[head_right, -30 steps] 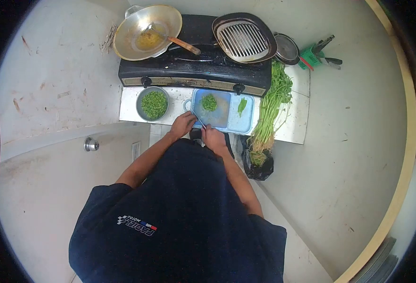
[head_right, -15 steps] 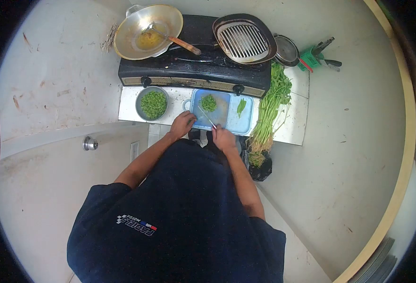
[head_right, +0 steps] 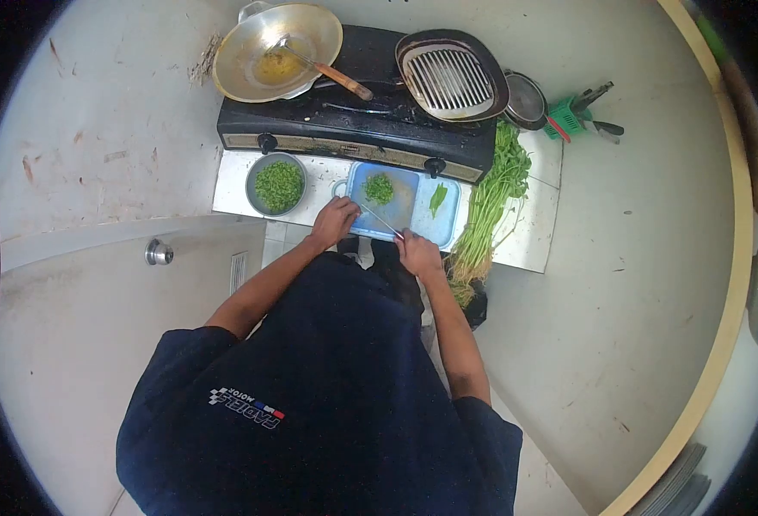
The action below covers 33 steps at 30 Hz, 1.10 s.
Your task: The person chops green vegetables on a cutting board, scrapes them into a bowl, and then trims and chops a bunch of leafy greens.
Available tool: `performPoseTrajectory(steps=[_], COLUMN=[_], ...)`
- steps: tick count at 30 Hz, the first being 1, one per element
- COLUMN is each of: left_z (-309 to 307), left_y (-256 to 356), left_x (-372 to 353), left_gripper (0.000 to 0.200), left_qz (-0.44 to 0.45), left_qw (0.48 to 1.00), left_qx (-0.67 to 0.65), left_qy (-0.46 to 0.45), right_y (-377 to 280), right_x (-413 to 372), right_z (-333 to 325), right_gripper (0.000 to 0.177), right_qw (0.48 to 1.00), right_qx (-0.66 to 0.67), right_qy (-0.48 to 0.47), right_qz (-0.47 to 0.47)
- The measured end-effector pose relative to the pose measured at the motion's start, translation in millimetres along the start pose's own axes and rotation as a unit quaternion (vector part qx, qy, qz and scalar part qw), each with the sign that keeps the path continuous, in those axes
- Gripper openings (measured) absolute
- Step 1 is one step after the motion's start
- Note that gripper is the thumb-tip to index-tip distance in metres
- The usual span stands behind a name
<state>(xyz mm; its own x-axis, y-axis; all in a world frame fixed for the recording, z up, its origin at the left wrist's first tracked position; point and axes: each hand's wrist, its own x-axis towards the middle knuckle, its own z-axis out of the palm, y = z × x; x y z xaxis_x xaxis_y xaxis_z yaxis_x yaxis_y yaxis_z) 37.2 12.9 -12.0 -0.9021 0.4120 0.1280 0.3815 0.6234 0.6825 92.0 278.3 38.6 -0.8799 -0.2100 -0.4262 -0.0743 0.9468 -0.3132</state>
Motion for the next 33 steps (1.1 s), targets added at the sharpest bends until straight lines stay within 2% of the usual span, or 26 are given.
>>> performPoseTrajectory(steps=[6, 13, 17, 20, 24, 33], left_z=[-1, -1, -4, -3, -6, -1], left_y=[3, 1, 6, 3, 4, 1], left_x=[0, -2, -2, -2, -1, -3], left_gripper=[0.005, 0.005, 0.007, 0.009, 0.01, 0.011], left_qz=[-0.029, -0.015, -0.014, -0.01, 0.004, 0.006], left_qw=[0.999, 1.0, 1.0, 1.0, 1.0, 1.0], left_qx=[-0.028, -0.019, -0.011, -0.002, 0.014, 0.026], left_qy=[-0.002, 0.011, 0.012, 0.008, 0.006, 0.01], right_y=[10, -6, -21, -33, -42, -56], right_x=[17, 14, 8, 6, 3, 15], right_z=[-18, -7, 18, 27, 28, 37], right_gripper=[0.035, 0.038, 0.039, 0.043, 0.047, 0.045], right_qw=[1.0, 0.997, 0.996, 0.998, 0.997, 0.998], right_qx=[-0.02, 0.048, 0.074, 0.046, 0.076, 0.039], right_qy=[0.016, 0.061, 0.057, 0.021, 0.034, 0.038], right_qz=[0.003, 0.0, 0.003, 0.022, 0.001, 0.007])
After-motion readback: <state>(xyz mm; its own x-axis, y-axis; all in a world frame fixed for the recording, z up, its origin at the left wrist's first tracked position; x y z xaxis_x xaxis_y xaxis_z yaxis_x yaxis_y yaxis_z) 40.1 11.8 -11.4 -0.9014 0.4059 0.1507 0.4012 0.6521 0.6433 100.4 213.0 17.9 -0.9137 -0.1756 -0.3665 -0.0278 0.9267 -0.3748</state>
